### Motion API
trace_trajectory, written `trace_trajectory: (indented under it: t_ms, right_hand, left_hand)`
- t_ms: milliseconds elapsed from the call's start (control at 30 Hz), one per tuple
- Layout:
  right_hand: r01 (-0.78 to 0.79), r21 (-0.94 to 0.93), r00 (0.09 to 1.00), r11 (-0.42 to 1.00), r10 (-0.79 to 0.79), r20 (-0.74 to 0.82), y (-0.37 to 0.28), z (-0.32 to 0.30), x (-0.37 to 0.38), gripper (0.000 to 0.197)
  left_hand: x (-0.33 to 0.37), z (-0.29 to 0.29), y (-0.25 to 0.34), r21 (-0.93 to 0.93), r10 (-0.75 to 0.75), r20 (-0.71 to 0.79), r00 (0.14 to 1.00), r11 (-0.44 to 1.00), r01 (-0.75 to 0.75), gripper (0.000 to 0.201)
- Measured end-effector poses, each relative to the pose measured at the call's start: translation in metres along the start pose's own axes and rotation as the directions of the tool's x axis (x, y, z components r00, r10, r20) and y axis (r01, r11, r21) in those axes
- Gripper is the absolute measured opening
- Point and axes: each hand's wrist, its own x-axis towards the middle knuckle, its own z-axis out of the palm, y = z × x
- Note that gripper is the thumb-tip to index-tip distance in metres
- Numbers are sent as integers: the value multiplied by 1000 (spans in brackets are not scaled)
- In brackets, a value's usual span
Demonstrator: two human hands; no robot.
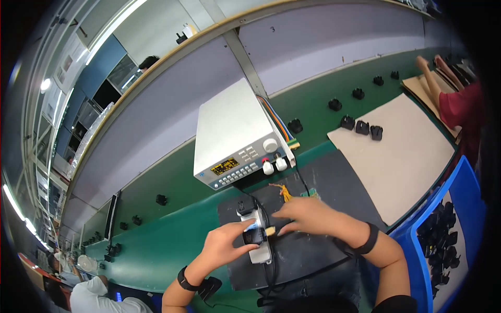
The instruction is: The person tests power adapters by plugging them into a power strip, connecting a cable, and checking for a pass message on a testing device. After testing, they place the adapters onto a cardboard sheet and move other components along the conveyor belt.
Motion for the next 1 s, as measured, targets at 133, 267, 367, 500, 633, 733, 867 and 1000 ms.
trace_trajectory:
  t_ms: [133,267,367,500,633,733,867,1000]
  right_hand:
    - [-305,-204,952,930,305,-33,65,-59,45,22]
    - [-545,-480,835,688,494,-242,177,-65,116,44]
    - [-504,-505,858,701,472,-202,215,-54,147,52]
    - [-532,-453,821,715,566,-71,254,-45,157,55]
    - [-486,-419,856,767,515,-50,258,-43,158,57]
    - [-476,-412,859,777,511,-29,258,-42,162,62]
    - [-466,-436,864,770,502,-36,256,-39,166,62]
    - [-501,-416,861,759,484,-156,260,-32,151,58]
  left_hand:
    - [24,4,-18,238,82,-308,948,971,-6,78]
    - [40,18,-46,157,3,-153,988,987,21,63]
    - [46,9,-45,140,-164,26,986,977,158,53]
    - [60,8,-50,132,-101,82,991,987,90,44]
    - [54,6,-56,81,-91,25,996,993,88,43]
    - [56,-2,-53,49,-80,-27,996,995,81,44]
    - [59,-43,-34,5,8,-169,986,1000,-7,44]
    - [25,-49,-31,-12,-76,22,997,997,76,42]
